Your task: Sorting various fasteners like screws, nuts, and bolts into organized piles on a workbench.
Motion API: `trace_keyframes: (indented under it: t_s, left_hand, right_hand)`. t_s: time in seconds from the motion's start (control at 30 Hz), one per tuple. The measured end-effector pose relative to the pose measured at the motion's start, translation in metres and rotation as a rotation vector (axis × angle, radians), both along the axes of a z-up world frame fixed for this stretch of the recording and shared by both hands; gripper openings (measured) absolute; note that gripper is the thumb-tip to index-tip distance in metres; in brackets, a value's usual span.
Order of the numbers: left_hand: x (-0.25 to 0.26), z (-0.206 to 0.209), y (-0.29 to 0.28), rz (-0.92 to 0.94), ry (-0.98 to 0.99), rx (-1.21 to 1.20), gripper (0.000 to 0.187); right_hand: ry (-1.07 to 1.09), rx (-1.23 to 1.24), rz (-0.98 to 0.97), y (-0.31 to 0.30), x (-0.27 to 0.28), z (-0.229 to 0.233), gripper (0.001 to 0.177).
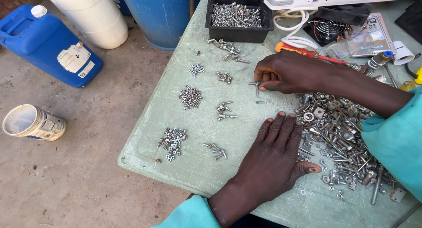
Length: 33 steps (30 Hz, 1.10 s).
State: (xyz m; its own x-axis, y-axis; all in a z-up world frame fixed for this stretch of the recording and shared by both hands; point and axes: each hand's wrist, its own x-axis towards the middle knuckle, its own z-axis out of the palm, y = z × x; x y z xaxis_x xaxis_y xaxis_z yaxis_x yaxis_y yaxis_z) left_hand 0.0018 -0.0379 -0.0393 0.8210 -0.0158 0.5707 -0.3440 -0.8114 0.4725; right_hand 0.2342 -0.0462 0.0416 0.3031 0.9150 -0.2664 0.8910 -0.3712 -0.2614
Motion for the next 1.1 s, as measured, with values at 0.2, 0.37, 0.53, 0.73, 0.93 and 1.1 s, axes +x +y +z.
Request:
trace_keyframes:
  t_s: [0.2, 0.37, 0.53, 0.73, 0.93, 1.1]
  left_hand:
    - [0.001, 0.001, 0.000, -0.008, 0.012, -0.016, 0.083]
    - [0.001, 0.000, -0.001, -0.020, 0.020, -0.020, 0.084]
    - [0.001, 0.000, 0.000, 0.000, -0.003, 0.000, 0.083]
    - [0.001, 0.000, -0.001, 0.009, -0.025, -0.003, 0.082]
    - [0.002, 0.000, -0.001, 0.012, -0.020, 0.004, 0.083]
    - [0.001, -0.001, 0.000, 0.001, 0.002, 0.002, 0.082]
  right_hand:
    - [-0.080, 0.037, 0.145, -0.008, 0.005, -0.002, 0.041]
    - [-0.012, 0.125, 0.253, -0.005, -0.010, -0.003, 0.008]
    - [-0.039, 0.123, 0.208, -0.003, -0.010, -0.010, 0.006]
    - [-0.051, 0.125, 0.115, -0.009, -0.010, -0.016, 0.022]
    - [-0.039, 0.175, 0.037, -0.008, -0.014, -0.022, 0.036]
    - [-0.025, 0.102, -0.053, -0.011, -0.023, 0.000, 0.042]
